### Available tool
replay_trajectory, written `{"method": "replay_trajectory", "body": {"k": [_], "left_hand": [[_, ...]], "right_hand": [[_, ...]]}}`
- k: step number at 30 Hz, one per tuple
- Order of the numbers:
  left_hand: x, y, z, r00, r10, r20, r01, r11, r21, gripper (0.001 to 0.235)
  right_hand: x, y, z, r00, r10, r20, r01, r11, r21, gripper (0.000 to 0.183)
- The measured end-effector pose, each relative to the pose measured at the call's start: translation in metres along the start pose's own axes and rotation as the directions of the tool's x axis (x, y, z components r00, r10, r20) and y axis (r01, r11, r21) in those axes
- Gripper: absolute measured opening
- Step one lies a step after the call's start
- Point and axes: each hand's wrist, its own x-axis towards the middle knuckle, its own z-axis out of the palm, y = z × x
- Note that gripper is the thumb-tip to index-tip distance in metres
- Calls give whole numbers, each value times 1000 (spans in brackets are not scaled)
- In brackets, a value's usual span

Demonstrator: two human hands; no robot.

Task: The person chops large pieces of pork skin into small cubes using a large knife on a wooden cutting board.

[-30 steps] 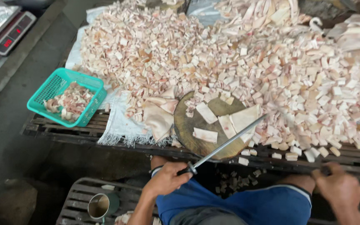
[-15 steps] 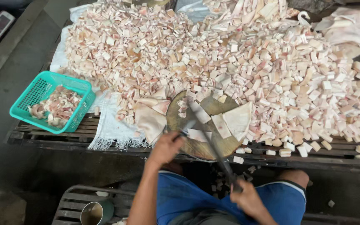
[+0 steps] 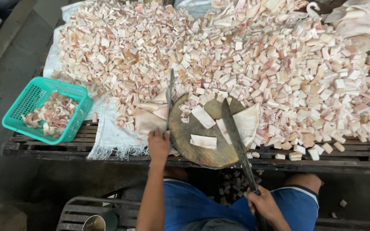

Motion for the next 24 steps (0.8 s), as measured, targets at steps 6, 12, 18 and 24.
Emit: {"method": "replay_trajectory", "body": {"k": [6, 12, 18, 24], "left_hand": [[-39, 99, -2, 859, 457, 229, -437, 889, -133, 74], [-34, 126, 1, 709, 218, 670, -269, 963, -29, 57], [-66, 93, 23, 732, 438, 521, -135, 844, -519, 46], [-66, 89, 49, 639, 277, 717, 541, 501, -675, 40]], "right_hand": [[16, -13, 5, 983, -180, 16, 180, 984, 15, 22], [16, -43, 7, 962, -275, 3, 273, 956, -109, 30], [-4, -71, 9, 953, -303, -17, 277, 891, -361, 25], [-33, -85, 19, 872, -478, -105, 347, 756, -555, 48]]}}
